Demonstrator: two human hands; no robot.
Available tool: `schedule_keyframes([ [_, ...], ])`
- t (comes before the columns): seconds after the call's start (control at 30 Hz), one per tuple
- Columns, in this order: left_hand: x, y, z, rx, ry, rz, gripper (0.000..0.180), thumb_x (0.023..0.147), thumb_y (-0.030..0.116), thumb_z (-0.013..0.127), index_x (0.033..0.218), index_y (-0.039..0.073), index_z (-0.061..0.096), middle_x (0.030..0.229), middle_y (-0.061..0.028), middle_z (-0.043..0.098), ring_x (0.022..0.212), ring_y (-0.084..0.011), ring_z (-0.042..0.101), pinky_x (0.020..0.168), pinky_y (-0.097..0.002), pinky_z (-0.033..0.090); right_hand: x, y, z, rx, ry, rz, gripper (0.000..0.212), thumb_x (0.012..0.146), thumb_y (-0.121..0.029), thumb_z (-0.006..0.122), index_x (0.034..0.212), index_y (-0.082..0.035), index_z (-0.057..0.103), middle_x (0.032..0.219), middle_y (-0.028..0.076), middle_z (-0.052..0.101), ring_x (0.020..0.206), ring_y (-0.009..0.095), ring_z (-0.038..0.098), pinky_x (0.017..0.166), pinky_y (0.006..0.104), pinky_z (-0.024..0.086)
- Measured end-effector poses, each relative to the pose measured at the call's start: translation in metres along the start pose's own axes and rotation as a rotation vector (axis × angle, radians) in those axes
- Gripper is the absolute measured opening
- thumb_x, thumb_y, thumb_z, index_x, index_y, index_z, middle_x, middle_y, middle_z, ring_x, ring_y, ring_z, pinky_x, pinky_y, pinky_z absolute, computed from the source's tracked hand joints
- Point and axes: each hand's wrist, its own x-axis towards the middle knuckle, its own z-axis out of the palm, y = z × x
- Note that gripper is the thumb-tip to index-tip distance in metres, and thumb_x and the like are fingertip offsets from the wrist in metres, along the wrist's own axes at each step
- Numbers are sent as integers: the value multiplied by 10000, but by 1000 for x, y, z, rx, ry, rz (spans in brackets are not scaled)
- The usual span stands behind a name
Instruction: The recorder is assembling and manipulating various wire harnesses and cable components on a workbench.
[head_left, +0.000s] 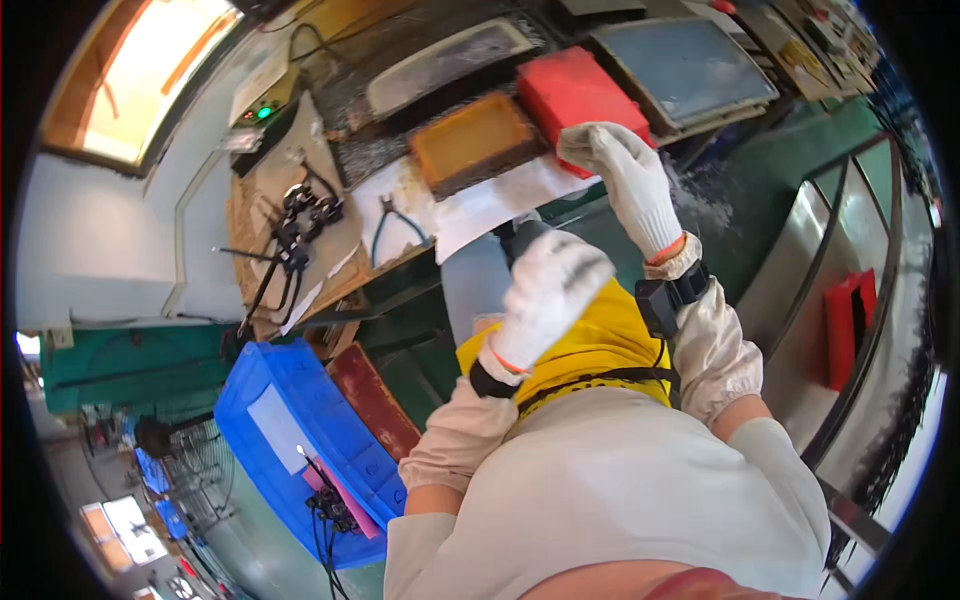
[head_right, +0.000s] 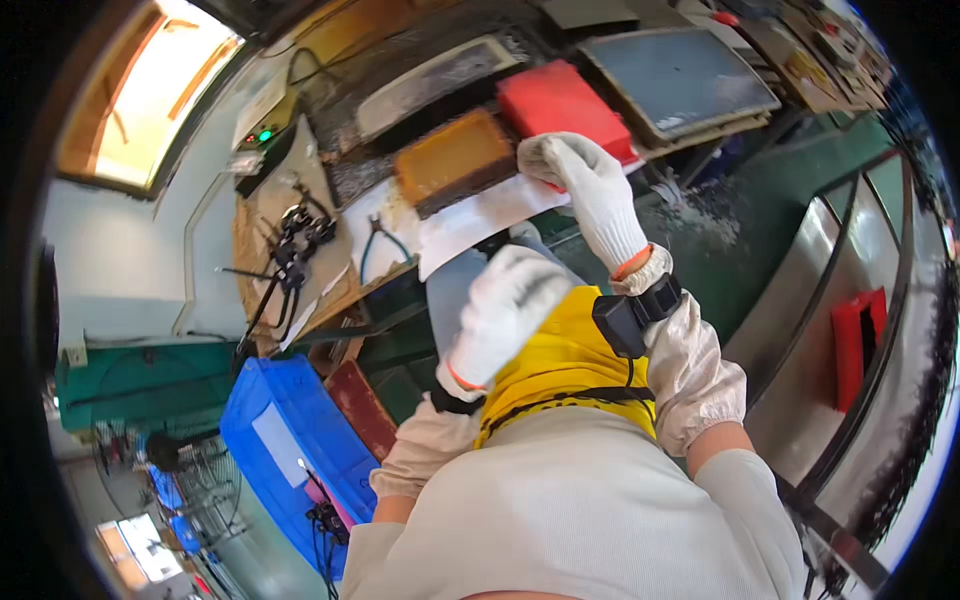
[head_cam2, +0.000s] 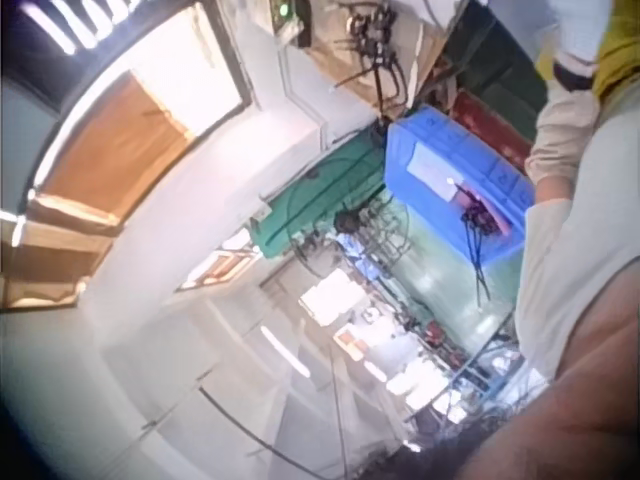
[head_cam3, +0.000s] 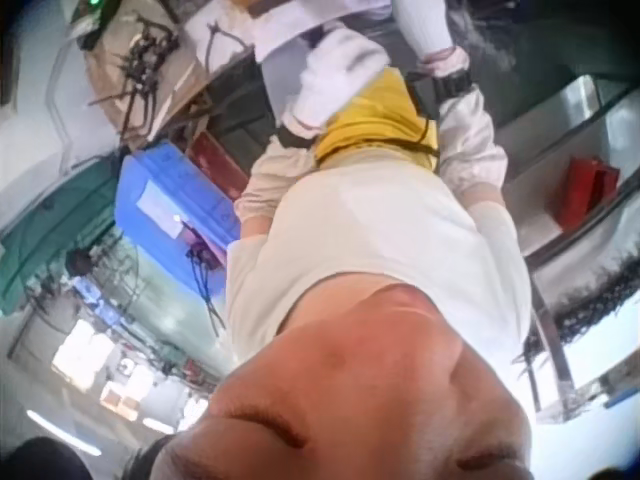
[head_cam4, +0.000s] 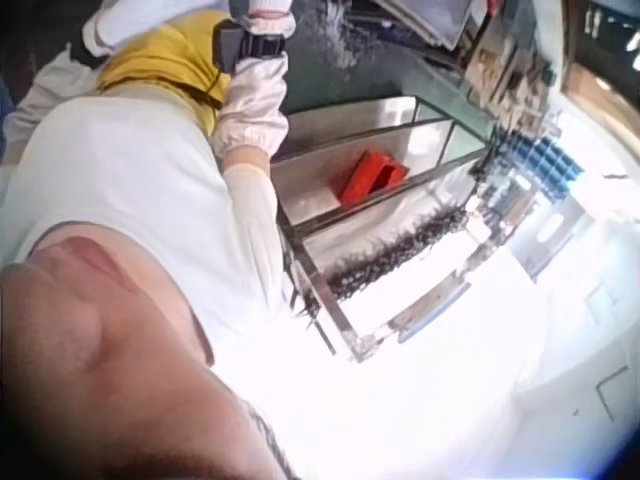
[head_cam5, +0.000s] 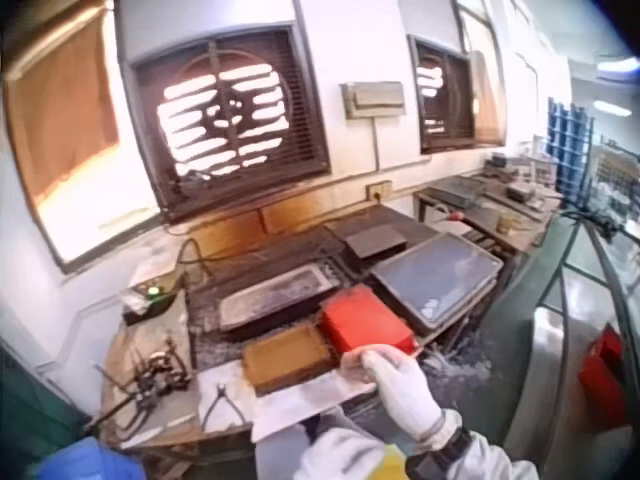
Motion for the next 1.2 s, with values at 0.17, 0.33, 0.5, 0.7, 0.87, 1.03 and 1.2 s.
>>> schedule_keyframes([
  [0.17,-20,8,5,156,129,31,165,701,122,749,846,102,673,820,-68,586,751,-275,586,649,-366,480,-3,9,53,11,-80,18,249,961,-172,500,1051,41,594,989,103,658,936,199,644,894,317,497],
  [0.33,-26,17,-7,168,187,145,214,639,165,780,812,125,661,790,-48,579,710,-275,559,625,-390,444,-10,10,77,-79,-54,-50,214,948,-141,503,1020,24,619,950,74,654,882,133,613,831,268,487],
  [0.5,-18,18,-9,202,178,271,213,646,141,771,813,111,642,781,-55,580,709,-281,557,626,-389,445,-9,3,78,-295,-47,-102,201,930,-143,524,1001,7,636,922,49,654,848,99,589,787,241,472],
  [0.7,-10,10,-23,292,424,259,162,677,62,729,802,92,631,778,-78,582,712,-282,563,628,-380,455,-8,2,78,-468,5,-255,166,908,-137,558,1003,-30,643,925,46,661,836,97,603,748,239,482],
  [0.87,-22,5,-19,228,349,182,196,665,90,747,819,89,625,801,-78,574,738,-296,564,638,-394,463,-14,-3,89,236,-253,124,212,933,-177,542,1035,-2,608,996,115,649,956,240,623,880,345,482],
  [1.03,-24,8,-1,242,410,242,370,619,153,768,946,100,604,856,-86,562,783,-310,568,670,-413,452,-6,25,73,516,-244,163,233,957,-188,493,1030,17,574,998,147,632,944,284,618,892,411,480],
  [1.2,-23,4,2,345,347,257,280,651,134,666,920,81,607,887,-68,585,824,-302,576,731,-404,463,1,26,75,189,-76,9,217,965,-175,486,1019,16,575,934,127,647,874,219,625,841,354,486],
])
